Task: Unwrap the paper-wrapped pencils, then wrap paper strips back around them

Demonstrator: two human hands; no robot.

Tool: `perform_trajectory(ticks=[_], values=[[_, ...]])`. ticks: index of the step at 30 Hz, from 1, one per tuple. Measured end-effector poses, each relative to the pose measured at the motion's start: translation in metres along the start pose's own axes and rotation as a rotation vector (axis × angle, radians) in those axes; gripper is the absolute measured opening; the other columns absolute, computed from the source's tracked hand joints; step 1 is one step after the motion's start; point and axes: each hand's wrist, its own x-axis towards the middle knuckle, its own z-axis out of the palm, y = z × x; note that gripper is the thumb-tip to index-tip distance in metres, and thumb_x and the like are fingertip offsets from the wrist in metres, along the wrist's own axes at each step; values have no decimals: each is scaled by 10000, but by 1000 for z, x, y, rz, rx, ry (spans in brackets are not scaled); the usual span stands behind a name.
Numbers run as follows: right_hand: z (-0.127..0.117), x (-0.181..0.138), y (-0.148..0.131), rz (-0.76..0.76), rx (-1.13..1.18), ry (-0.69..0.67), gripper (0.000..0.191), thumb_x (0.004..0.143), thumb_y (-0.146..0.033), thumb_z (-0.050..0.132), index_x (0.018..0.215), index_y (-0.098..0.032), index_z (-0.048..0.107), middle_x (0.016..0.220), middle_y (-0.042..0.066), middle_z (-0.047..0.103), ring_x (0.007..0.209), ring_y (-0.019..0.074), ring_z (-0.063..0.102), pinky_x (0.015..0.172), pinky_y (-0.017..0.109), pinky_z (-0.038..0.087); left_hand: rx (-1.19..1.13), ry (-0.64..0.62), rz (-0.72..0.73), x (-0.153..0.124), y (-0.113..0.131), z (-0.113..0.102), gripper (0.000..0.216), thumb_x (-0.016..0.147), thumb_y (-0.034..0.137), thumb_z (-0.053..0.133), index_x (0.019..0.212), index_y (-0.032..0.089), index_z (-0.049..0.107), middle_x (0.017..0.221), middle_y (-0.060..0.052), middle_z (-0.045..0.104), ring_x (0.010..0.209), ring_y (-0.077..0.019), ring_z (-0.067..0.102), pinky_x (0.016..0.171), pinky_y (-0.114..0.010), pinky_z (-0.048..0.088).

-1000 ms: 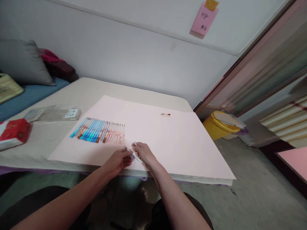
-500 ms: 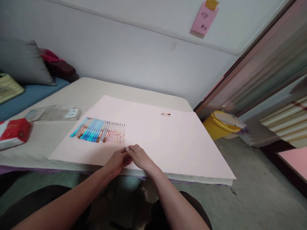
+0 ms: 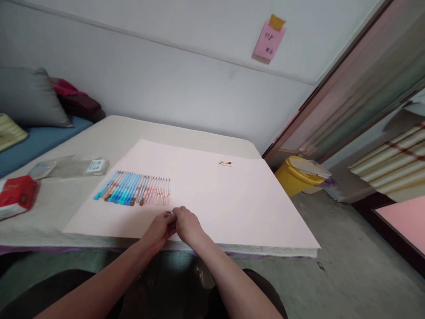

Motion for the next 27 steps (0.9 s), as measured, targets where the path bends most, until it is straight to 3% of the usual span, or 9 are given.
perform_trajectory(ticks=[8,11,15,21,25,27], values=[[-6,15,13,-62,-8,-41,251,837,-131,432,1017,-195,596,972,63,601,899,167,547,742,244,380,-49,-54,1,1,8,6,136,756,142,599,885,163,558,863,-57,657,811,-155,645,769,-280,513],[-10,27,33,-89,-29,-44,265,797,-134,497,1029,-200,607,990,59,610,896,170,554,735,238,382,-13,4,-26,3,7,8,222,756,129,610,959,171,529,894,-64,661,803,-140,655,794,-270,510],[-31,45,82,-28,-85,22,305,762,-110,521,1036,-203,619,974,55,621,878,170,563,732,235,382,62,66,-54,3,3,8,407,732,131,652,1092,149,462,868,-111,670,812,-181,670,787,-309,522],[-80,72,178,152,-154,124,277,769,-37,455,942,-144,644,950,88,629,879,184,565,757,262,389,141,76,-192,11,-1,4,440,708,165,684,1095,140,476,878,-134,680,740,-172,673,688,-275,524],[-105,94,231,239,-160,164,136,847,-149,518,922,-123,628,946,85,620,882,184,571,790,316,429,142,74,-289,26,-9,-5,457,621,197,753,1009,151,517,792,-93,682,671,-171,665,591,-251,500],[-112,105,249,267,-141,199,193,880,-258,537,1010,-128,594,1014,71,600,897,181,578,798,363,465,175,91,-273,34,-16,-9,478,552,244,796,946,152,543,751,-83,681,632,-175,658,558,-251,489]])
